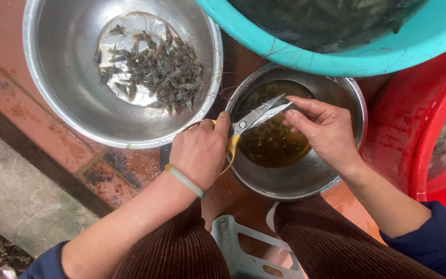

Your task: Trimming and cleaning fresh shrimp using scissors and placing them in a bowl

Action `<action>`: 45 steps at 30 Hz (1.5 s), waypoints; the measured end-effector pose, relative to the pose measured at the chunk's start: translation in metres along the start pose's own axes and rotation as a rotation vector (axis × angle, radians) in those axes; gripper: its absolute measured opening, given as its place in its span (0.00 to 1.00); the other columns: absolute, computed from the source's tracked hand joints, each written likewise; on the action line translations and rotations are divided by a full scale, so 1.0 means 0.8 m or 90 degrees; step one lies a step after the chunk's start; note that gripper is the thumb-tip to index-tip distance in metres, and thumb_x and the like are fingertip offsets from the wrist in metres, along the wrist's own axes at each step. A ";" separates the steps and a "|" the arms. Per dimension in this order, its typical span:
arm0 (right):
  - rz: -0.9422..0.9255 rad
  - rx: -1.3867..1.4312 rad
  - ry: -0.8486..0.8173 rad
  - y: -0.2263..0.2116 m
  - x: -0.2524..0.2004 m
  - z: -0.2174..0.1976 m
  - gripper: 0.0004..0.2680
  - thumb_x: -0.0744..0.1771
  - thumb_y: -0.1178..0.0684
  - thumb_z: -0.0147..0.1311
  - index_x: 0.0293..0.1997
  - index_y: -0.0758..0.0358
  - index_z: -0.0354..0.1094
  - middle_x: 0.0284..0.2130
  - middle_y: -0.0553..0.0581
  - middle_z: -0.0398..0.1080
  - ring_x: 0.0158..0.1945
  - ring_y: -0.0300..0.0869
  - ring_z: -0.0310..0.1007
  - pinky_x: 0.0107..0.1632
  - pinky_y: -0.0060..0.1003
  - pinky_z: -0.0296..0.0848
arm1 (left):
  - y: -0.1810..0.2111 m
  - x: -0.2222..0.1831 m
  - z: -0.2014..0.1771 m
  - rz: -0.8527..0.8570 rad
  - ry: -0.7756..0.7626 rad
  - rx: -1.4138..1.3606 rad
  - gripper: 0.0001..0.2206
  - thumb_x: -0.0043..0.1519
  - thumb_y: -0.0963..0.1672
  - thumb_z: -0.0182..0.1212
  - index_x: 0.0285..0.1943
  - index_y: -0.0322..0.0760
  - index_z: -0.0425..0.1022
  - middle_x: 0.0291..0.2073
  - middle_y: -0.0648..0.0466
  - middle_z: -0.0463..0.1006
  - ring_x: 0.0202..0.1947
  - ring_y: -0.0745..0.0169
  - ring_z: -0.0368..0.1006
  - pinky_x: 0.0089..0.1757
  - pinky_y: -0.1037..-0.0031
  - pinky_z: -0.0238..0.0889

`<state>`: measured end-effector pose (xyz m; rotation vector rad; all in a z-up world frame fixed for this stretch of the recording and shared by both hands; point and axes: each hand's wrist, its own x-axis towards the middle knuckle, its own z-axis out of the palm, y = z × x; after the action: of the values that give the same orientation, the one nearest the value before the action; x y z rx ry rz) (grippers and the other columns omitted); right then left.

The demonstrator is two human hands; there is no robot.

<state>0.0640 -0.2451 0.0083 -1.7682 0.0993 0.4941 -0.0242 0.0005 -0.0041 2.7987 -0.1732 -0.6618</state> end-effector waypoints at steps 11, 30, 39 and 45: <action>-0.051 -0.065 0.002 0.005 0.005 -0.006 0.12 0.68 0.64 0.64 0.58 0.69 0.75 0.33 0.66 0.79 0.35 0.37 0.79 0.41 0.30 0.82 | 0.013 0.005 -0.019 -0.028 -0.035 -0.033 0.32 0.58 0.46 0.62 0.72 0.31 0.62 0.38 0.44 0.80 0.34 0.37 0.83 0.33 0.47 0.75; -0.033 -0.046 0.004 0.030 -0.006 -0.021 0.13 0.69 0.63 0.60 0.62 0.69 0.72 0.39 0.66 0.79 0.41 0.38 0.79 0.44 0.30 0.82 | 0.010 0.015 -0.009 0.033 -0.099 -0.664 0.17 0.57 0.38 0.65 0.56 0.27 0.79 0.28 0.42 0.85 0.32 0.40 0.85 0.41 0.58 0.79; -0.049 -0.100 0.033 0.037 -0.030 -0.061 0.12 0.69 0.63 0.61 0.59 0.69 0.74 0.38 0.66 0.80 0.41 0.38 0.79 0.44 0.33 0.82 | 0.026 0.008 -0.051 0.050 -0.196 -0.714 0.20 0.56 0.38 0.60 0.60 0.28 0.78 0.28 0.45 0.87 0.32 0.47 0.84 0.39 0.65 0.77; -0.159 -0.220 0.283 -0.018 -0.118 -0.159 0.10 0.78 0.69 0.48 0.69 0.73 0.66 0.61 0.67 0.72 0.53 0.41 0.73 0.55 0.30 0.76 | 0.027 0.011 -0.031 0.176 -0.151 -0.249 0.20 0.63 0.45 0.58 0.66 0.45 0.70 0.41 0.48 0.84 0.31 0.40 0.81 0.30 0.48 0.75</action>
<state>0.0180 -0.3797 0.0791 -2.1708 0.1062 -0.0753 -0.0065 -0.0163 0.0195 2.2678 -0.4179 -0.8512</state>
